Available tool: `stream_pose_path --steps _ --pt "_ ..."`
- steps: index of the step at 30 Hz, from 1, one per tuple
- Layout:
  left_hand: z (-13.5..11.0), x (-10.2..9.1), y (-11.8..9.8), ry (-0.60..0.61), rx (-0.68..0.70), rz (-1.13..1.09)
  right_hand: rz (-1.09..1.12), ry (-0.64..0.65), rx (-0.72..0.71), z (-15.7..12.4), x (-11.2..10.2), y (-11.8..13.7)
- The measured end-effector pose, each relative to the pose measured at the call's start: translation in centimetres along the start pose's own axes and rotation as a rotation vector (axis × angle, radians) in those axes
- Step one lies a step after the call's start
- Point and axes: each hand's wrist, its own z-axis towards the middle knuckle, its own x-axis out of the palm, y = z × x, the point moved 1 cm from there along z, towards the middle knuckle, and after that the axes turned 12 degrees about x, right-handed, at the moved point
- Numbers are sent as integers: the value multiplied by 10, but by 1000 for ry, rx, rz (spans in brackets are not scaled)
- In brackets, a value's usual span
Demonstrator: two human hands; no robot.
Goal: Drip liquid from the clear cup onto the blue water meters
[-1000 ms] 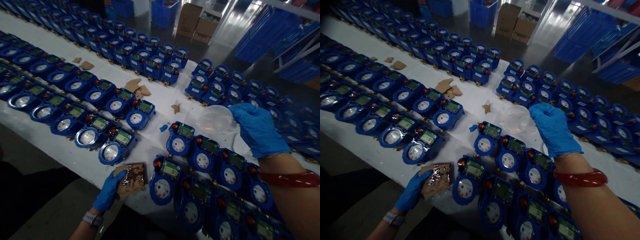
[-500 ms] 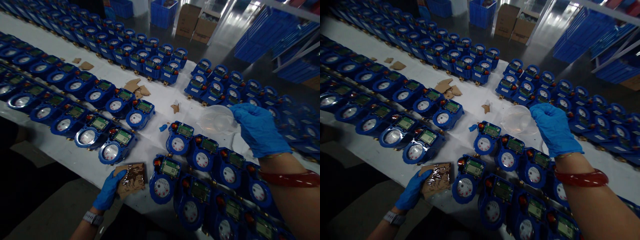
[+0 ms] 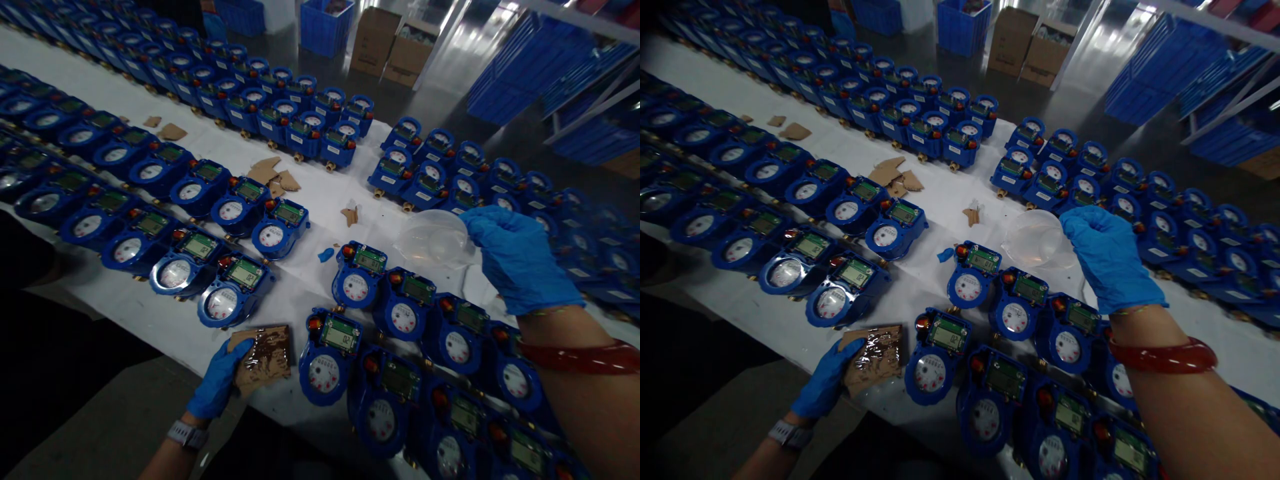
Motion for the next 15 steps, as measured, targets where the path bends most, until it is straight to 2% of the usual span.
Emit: stream_pose_path --steps 7,15 --pt "-1 1 -4 -6 9 23 -4 -7 -5 -5 -1 6" --pt "1 -2 2 10 -4 4 27 -9 26 -9 -1 10"
